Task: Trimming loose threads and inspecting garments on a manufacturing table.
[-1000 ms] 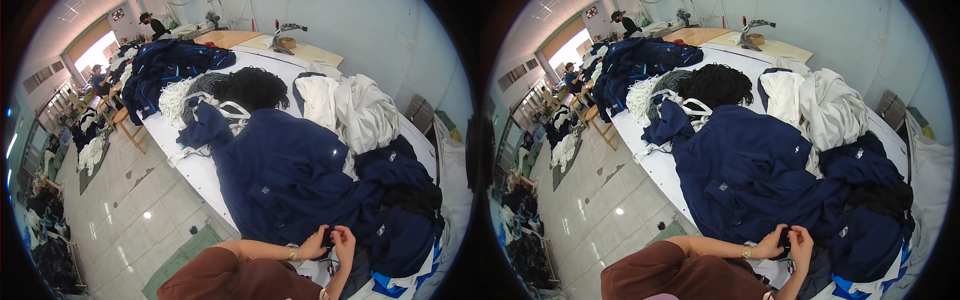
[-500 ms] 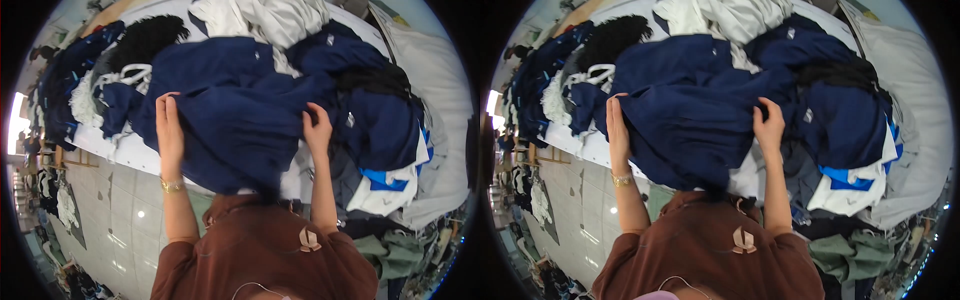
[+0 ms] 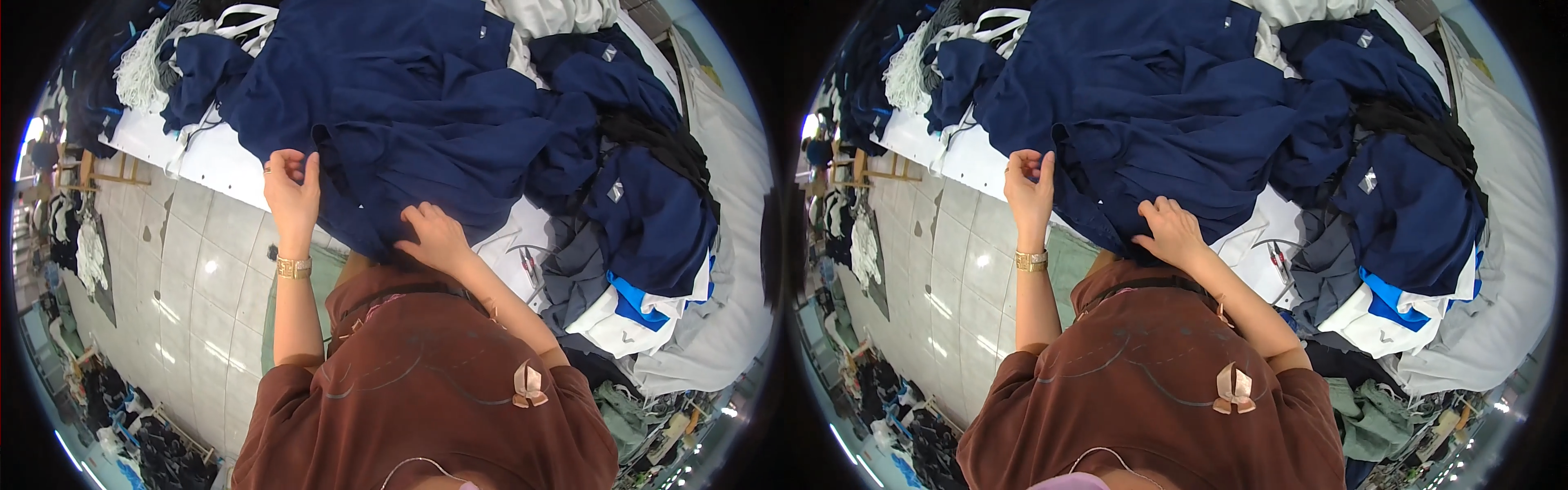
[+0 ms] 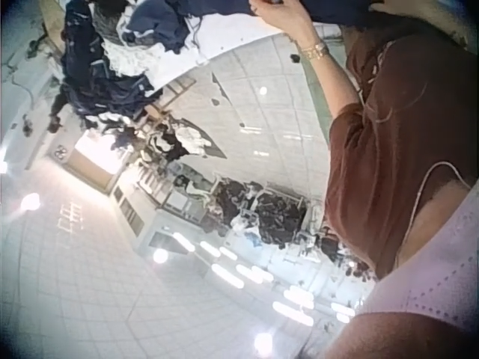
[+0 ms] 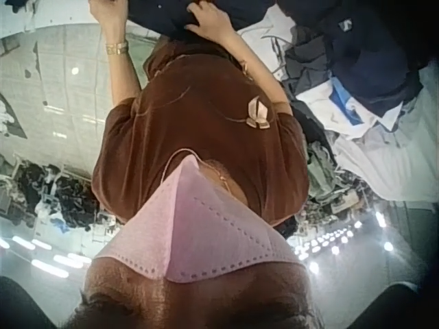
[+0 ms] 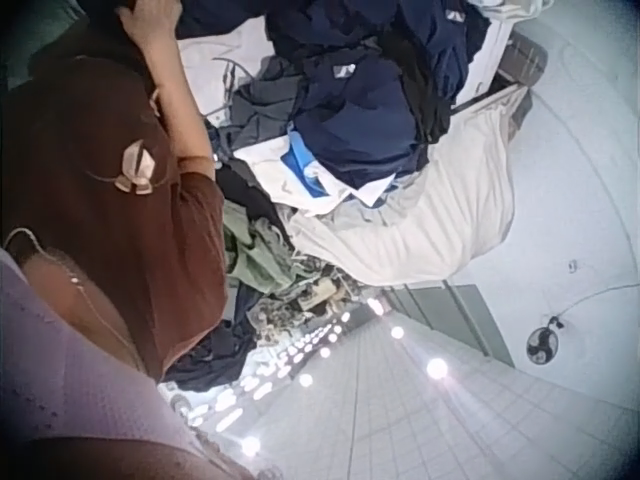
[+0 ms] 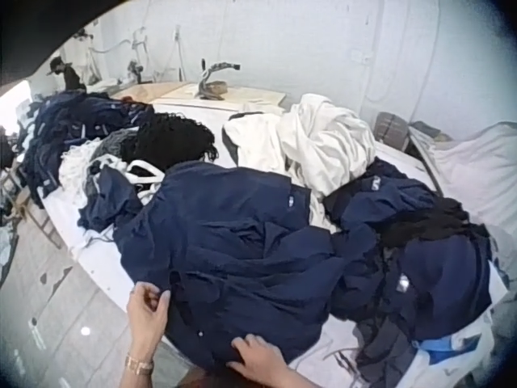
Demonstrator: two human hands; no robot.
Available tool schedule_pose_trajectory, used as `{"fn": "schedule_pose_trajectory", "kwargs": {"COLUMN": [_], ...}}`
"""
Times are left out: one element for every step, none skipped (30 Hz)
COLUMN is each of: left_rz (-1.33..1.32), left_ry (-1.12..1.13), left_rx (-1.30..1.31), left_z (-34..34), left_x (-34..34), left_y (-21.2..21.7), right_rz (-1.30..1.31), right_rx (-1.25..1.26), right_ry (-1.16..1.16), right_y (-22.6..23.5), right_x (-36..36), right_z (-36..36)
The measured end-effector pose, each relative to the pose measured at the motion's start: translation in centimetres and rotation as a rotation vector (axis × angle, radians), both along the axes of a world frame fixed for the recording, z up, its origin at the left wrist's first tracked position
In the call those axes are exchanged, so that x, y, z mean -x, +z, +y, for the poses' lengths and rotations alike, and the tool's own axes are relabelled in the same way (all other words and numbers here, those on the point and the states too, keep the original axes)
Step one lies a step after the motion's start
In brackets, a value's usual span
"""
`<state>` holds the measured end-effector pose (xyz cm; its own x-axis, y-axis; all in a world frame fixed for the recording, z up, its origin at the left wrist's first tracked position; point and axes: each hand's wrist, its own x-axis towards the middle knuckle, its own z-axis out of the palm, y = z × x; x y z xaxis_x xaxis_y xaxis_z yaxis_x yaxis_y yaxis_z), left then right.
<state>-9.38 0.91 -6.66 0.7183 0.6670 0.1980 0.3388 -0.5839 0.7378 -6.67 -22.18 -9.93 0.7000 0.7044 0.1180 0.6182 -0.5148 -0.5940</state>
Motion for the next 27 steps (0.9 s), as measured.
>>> {"fn": "schedule_pose_trajectory", "kwargs": {"left_rz": [0.038,0.040,0.149,0.258,0.261,0.265,0.239,0.212,0.218,0.199,0.182,0.190,0.166,0.136,0.122,0.122,0.149,0.175,0.177,0.154,0.133,0.136,0.160,0.184,0.183,0.165,0.149], "left_ry": [-0.017,-0.010,-0.003,0.001,-0.011,0.000,-0.025,-0.061,-0.061,-0.071,-0.083,-0.084,-0.085,-0.085,-0.095,-0.096,-0.162,-0.229,-0.222,-0.171,-0.118,-0.112,-0.075,-0.038,-0.036,-0.065,-0.095], "left_rx": [0.063,0.065,-0.050,-0.166,-0.211,-0.209,-0.230,-0.250,-0.247,-0.228,-0.205,-0.200,-0.132,-0.069,-0.041,-0.042,-0.154,-0.266,-0.267,-0.239,-0.216,-0.218,-0.124,-0.030,-0.033,-0.090,-0.145], "left_z": [-0.2,-0.6,-1.1,-1.5,-1.5,-1.2,-0.8,-0.5,-0.1,0.2,0.3,0.3,0.3,0.4,0.2,0.4,0.8,1.0,0.9,0.3,0.0,0.0,0.1,0.2,0.2,0.0,-0.2], "left_x": [0.3,0.5,0.5,0.5,0.8,1.3,1.8,1.9,2.0,2.1,2.2,2.4,2.5,2.4,2.3,2.5,3.1,3.5,3.9,4.0,4.3,4.5,4.4,4.3,4.3,4.1,3.9], "left_y": [0.0,0.1,0.2,0.3,-0.6,-1.5,-2.6,-3.0,-3.2,-3.4,-3.6,-3.6,-3.5,-3.1,-2.6,-2.7,-2.9,-3.0,-3.1,-2.9,-2.6,-2.7,-2.9,-2.9,-2.8,-2.7,-2.5], "right_rz": [-0.037,-0.035,0.017,0.069,0.199,0.200,0.247,0.297,0.304,0.310,0.321,0.333,0.229,0.230,0.139,0.046,0.047,0.107,0.167,0.209,0.299,0.389,0.387,0.350,0.313,0.309,0.156], "right_rx": [0.098,0.100,0.172,0.245,0.267,0.269,0.187,0.108,0.062,0.065,0.086,0.106,0.176,0.176,0.213,0.250,0.248,0.241,0.235,0.163,0.119,0.076,0.072,0.081,0.091,0.091,0.191], "right_ry": [0.026,0.033,0.028,0.020,0.010,0.022,0.000,-0.034,-0.012,-0.010,0.060,0.132,0.176,0.177,0.177,0.176,0.186,0.155,0.123,0.080,0.058,0.037,0.038,0.116,0.195,0.194,0.190], "right_y": [-0.8,-1.5,-2.2,-2.8,-1.9,-0.9,0.1,0.5,0.4,0.6,1.1,1.3,0.9,0.1,-0.8,-1.4,-1.5,-1.6,-1.5,-0.9,0.2,0.7,0.9,0.9,1.0,0.4,-0.7], "right_x": [0.2,0.1,-0.1,-0.4,-1.1,-1.6,-2.0,-2.2,-2.3,-2.4,-2.3,-2.0,-1.4,-1.2,-0.9,-0.8,-1.0,-1.4,-1.9,-2.5,-2.8,-2.9,-2.7,-2.4,-2.0,-1.5,-0.8], "right_z": [-0.1,-0.2,-0.3,-0.5,-0.4,-0.3,-0.2,-0.2,-0.2,0.2,0.7,1.1,1.2,1.1,1.0,0.9,0.8,0.5,0.2,-0.2,-0.2,-0.1,0.1,0.2,0.5,0.5,0.4]}}
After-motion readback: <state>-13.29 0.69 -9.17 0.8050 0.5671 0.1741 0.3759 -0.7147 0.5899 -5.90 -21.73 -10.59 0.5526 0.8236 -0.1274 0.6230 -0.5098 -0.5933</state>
